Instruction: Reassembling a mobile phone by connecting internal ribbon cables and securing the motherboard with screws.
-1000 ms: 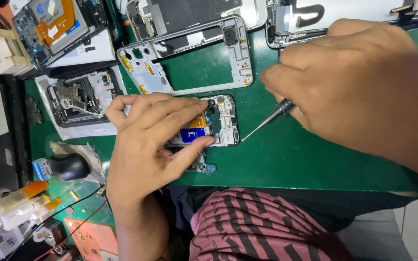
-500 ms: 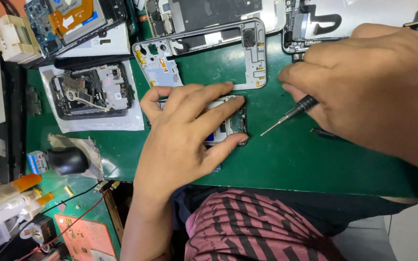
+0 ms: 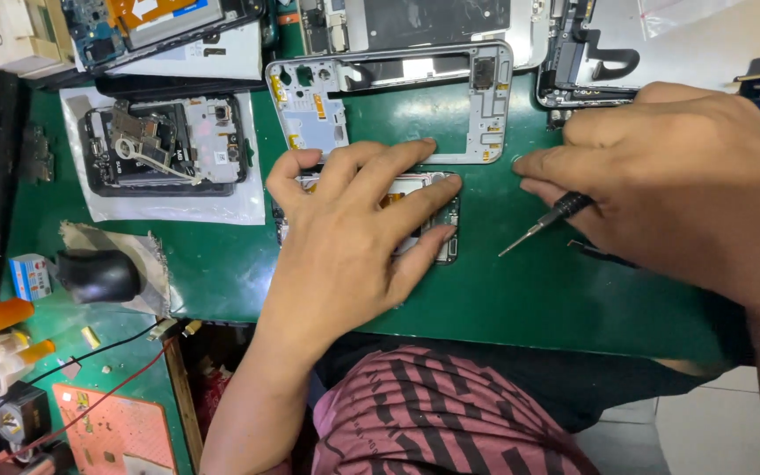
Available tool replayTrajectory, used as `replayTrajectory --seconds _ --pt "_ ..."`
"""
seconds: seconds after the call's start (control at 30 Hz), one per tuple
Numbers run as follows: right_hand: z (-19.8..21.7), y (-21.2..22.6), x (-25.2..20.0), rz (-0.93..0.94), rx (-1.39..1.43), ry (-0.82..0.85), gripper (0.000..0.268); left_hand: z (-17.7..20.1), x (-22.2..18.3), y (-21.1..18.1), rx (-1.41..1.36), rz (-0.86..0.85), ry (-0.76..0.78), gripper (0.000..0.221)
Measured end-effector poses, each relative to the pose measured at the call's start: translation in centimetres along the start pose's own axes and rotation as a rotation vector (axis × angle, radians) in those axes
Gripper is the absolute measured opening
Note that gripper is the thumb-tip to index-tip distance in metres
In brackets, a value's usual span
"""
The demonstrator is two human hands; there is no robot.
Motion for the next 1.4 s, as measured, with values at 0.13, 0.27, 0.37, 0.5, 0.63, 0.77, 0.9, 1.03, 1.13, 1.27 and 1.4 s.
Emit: replayTrajectory --seconds 0.13,0.27,0.37,0.5,0.63,0.77,0.9,1.03,1.13,1.27,1.4 --pt "0.7 0.5 0.2 0.027 0.055 -0.028 0.010 0.0 -0.5 0.3 0.026 0.038 -0.040 0.019" --pt "1.1 1.8 0.5 0.051 0.000 -0.060 0.012 0.7 -1.0 0.4 0.090 0.078 -0.118 0.022" --pt "1.0 2.3 0.8 0.046 -0.037 -0.044 0.012 1.4 -1.2 0.1 0.086 0.067 -0.182 0.021" --pt "4.0 3.2 1.1 0.123 0.289 -0.213 0.009 2.7 -1.1 0.0 -0.235 0.045 -0.307 0.007" --pt "6.7 3.8 0.3 0.214 0.568 -0.439 0.013 2.7 -0.3 0.7 -0.844 0.115 -0.319 0.012" --pt "6.9 3.9 -0.4 0.249 0.605 -0.516 0.011 2.3 0.4 0.6 -0.983 0.166 -0.227 0.013" --pt "7.1 3.2 -1.1 0.195 0.537 -0.605 0.012 0.3 0.4 1.0 -1.221 0.351 -0.111 0.013" --pt "7.6 3.1 -1.2 0.190 0.552 -0.629 0.013 -0.2 0.3 1.3 -1.253 0.401 -0.118 0.013" --pt "7.2 2.5 -1.2 0.084 0.660 -0.606 0.010 0.5 0.4 0.9 -1.249 0.340 -0.121 0.012" --pt "5.4 0.7 -1.7 -0.036 0.828 -0.563 0.028 -0.1 0.4 1.0 -1.377 0.285 -0.124 0.008" --pt "4.9 0.8 -1.1 -0.069 0.904 -0.481 0.036 -1.2 0.3 0.8 -1.493 0.296 0.009 0.015"
Point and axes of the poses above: each hand's wrist, its own x-axis towards the middle knuckle, its own z-axis out of the back of the hand, y = z × x, the point moved 9 cm from there along x, towards the middle knuckle, and after that the axes turned 1 degree about -x, right-handed, at the moved point
